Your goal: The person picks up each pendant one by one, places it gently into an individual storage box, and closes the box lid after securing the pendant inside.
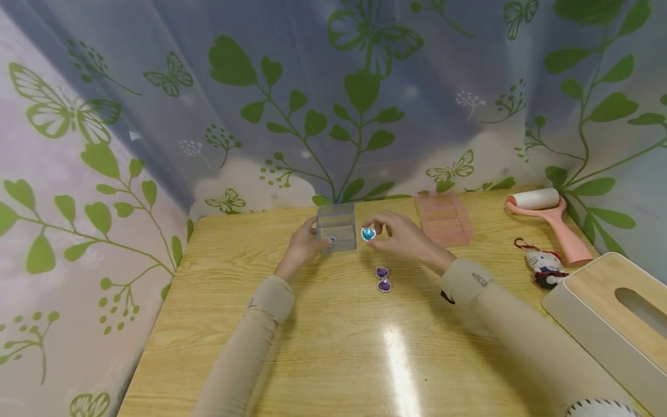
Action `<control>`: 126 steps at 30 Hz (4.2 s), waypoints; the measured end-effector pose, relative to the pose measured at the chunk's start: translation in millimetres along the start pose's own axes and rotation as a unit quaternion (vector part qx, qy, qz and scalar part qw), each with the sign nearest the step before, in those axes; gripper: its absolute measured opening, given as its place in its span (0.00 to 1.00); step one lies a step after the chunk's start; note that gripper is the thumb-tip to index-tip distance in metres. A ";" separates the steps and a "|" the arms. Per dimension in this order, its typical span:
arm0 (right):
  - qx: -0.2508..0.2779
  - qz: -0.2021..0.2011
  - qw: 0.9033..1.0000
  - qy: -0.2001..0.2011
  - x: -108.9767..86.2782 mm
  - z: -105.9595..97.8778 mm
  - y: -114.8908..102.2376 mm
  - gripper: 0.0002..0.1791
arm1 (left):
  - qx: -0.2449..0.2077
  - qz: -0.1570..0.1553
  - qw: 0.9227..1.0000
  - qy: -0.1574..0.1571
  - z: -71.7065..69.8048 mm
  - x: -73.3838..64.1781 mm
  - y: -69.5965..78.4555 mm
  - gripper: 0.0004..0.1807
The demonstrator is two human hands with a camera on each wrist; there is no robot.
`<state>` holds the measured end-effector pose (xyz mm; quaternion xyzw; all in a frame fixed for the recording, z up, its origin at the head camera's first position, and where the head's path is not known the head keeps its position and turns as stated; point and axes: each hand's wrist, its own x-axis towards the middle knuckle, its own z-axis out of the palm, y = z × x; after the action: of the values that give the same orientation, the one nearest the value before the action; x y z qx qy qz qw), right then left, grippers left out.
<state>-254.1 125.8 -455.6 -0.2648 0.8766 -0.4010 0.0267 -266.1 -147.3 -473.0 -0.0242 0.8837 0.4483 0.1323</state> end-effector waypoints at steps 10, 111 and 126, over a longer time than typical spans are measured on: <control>0.048 0.028 0.998 0.025 24.0 6.4 -7.4 0.18 | -0.011 0.007 1.000 -0.002 -0.6 1.5 -2.6 0.46; 0.179 0.097 0.965 0.166 -48.2 -69.8 55.0 0.48 | 0.044 0.036 0.998 0.041 9.0 -12.9 6.3 0.47; 0.078 0.189 0.967 0.150 -67.9 -71.6 75.1 0.56 | 0.245 0.333 0.904 -0.110 54.2 -32.5 42.0 0.21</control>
<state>-247.6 248.6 -472.2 -0.0279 0.8708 -0.4908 -0.0096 -230.0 -81.4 -462.2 0.3544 0.9020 0.2355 0.0733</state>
